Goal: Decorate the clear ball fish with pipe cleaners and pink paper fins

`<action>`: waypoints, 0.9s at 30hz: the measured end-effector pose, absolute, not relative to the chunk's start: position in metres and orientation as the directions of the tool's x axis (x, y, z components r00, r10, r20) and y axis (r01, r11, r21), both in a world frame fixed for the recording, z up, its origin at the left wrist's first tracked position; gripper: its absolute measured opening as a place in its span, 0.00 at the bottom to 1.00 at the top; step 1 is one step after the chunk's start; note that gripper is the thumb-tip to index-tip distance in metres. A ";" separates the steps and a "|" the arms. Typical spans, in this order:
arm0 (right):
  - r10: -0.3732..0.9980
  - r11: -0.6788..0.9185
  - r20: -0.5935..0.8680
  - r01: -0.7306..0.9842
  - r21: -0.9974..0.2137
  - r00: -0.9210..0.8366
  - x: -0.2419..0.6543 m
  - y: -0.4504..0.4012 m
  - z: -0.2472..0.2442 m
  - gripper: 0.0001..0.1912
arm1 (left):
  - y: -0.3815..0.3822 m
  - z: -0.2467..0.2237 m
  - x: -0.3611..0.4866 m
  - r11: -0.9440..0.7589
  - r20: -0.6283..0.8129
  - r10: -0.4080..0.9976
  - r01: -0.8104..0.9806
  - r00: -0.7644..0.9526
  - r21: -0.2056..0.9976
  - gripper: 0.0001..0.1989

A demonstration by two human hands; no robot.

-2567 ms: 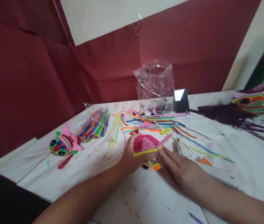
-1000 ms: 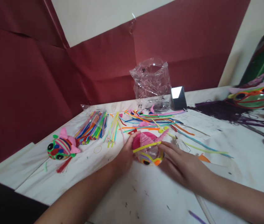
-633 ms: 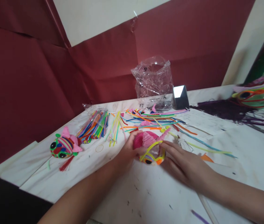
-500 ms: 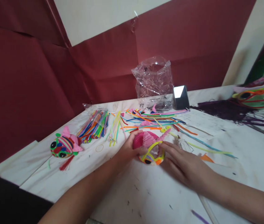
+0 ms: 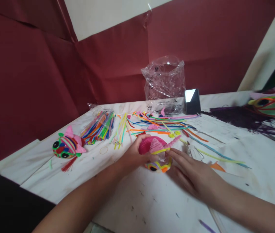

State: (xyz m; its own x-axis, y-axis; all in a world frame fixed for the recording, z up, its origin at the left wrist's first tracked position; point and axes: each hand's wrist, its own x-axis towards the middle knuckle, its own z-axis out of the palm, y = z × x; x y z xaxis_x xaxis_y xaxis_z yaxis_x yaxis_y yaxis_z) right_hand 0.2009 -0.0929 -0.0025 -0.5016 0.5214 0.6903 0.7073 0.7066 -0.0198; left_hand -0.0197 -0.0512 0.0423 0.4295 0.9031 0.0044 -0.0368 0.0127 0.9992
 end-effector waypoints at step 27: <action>0.577 0.700 0.654 0.709 -0.089 -0.488 0.199 -0.095 -0.001 0.21 | -0.044 0.030 -0.020 -0.010 0.058 0.908 -0.116 0.415 0.993 0.35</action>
State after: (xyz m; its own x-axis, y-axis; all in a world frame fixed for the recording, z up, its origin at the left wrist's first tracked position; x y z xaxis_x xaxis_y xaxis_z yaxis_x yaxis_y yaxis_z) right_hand 0.1992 -0.0949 -0.0008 -0.4882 0.5774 0.6545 0.7088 0.6998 -0.0886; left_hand -0.0202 -0.0437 0.0303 0.4148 0.9081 0.0577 -0.1161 -0.0101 0.9932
